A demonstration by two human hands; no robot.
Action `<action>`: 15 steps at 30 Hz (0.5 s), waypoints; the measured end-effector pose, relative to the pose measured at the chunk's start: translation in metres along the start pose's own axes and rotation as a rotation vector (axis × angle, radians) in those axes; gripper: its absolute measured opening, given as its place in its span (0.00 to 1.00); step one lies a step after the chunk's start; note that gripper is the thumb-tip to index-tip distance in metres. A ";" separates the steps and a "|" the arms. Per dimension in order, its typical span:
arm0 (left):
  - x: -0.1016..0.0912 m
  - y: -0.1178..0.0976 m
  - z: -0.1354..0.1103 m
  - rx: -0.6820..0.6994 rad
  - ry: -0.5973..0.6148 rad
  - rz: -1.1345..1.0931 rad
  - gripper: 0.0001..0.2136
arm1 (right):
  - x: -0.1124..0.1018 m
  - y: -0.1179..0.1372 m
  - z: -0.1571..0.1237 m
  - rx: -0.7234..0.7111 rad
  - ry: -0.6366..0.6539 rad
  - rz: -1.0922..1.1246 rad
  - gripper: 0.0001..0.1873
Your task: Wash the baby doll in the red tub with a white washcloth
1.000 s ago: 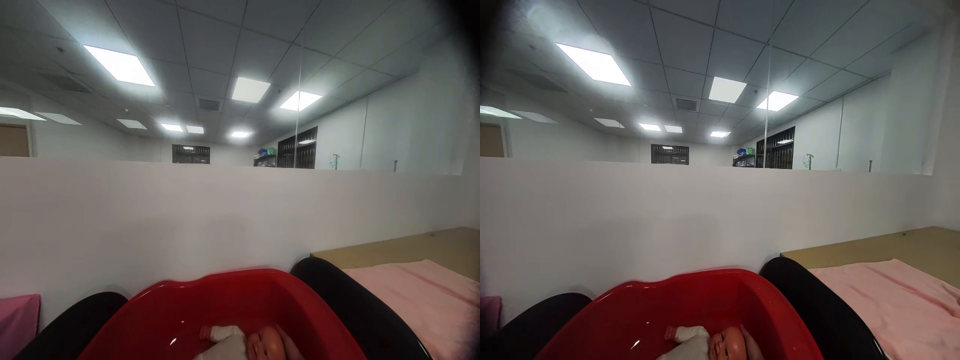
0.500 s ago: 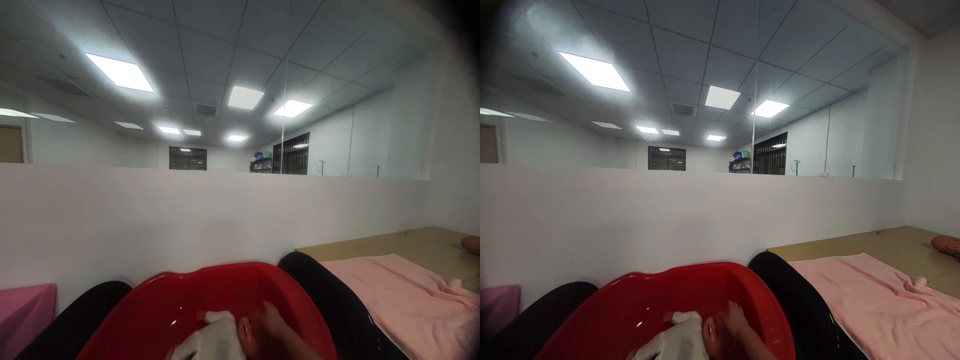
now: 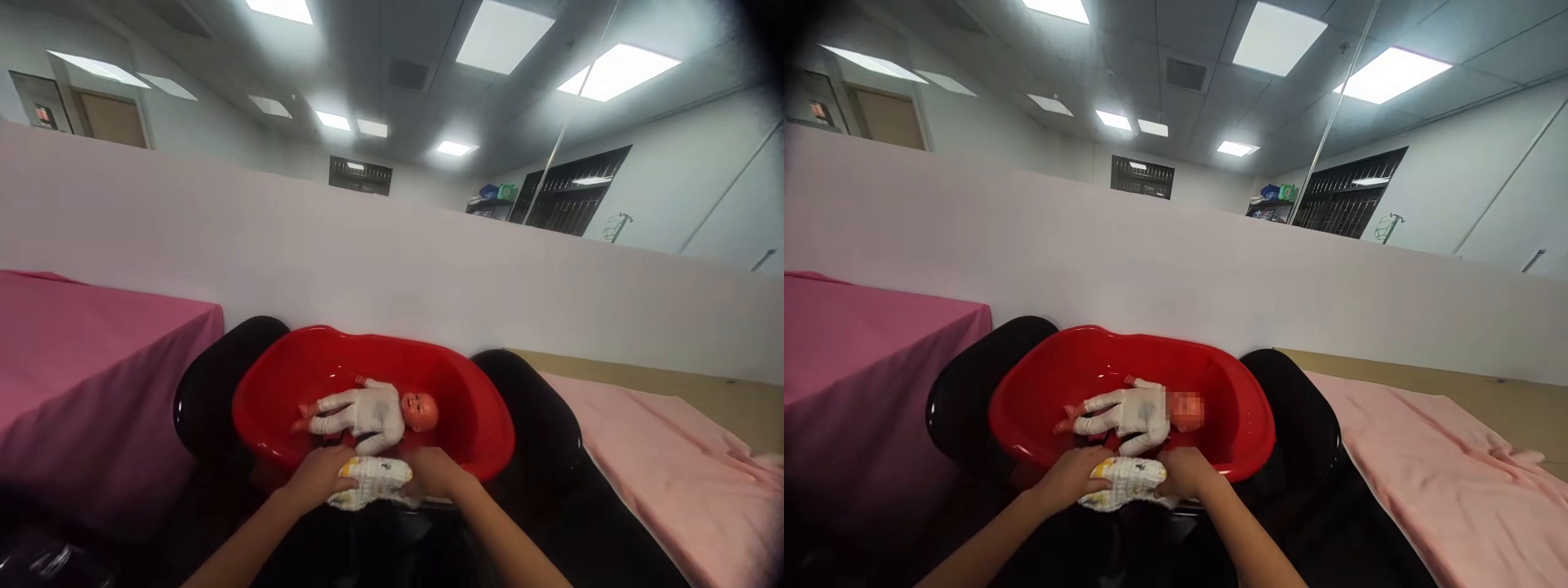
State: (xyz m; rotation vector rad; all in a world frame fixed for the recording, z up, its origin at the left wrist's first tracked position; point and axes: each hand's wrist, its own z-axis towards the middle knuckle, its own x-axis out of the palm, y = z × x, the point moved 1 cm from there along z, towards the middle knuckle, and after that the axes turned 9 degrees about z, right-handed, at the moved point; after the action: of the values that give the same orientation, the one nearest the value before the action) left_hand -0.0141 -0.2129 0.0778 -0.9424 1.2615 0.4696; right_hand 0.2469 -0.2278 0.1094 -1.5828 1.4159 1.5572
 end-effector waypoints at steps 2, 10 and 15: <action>0.001 0.002 -0.005 0.006 -0.042 0.029 0.20 | 0.003 0.003 -0.006 0.005 -0.033 -0.043 0.19; -0.006 -0.007 -0.027 -0.045 -0.364 -0.190 0.14 | -0.012 0.023 -0.058 -0.094 -0.303 0.342 0.13; -0.013 -0.027 -0.036 -0.244 -0.476 -0.792 0.16 | -0.021 0.020 -0.081 0.022 -0.452 1.013 0.10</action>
State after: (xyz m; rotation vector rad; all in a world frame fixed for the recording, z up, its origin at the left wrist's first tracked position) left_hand -0.0188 -0.2550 0.0982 -1.3466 0.3448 0.1921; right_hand 0.2664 -0.2999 0.1525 -0.3597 2.0455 2.2053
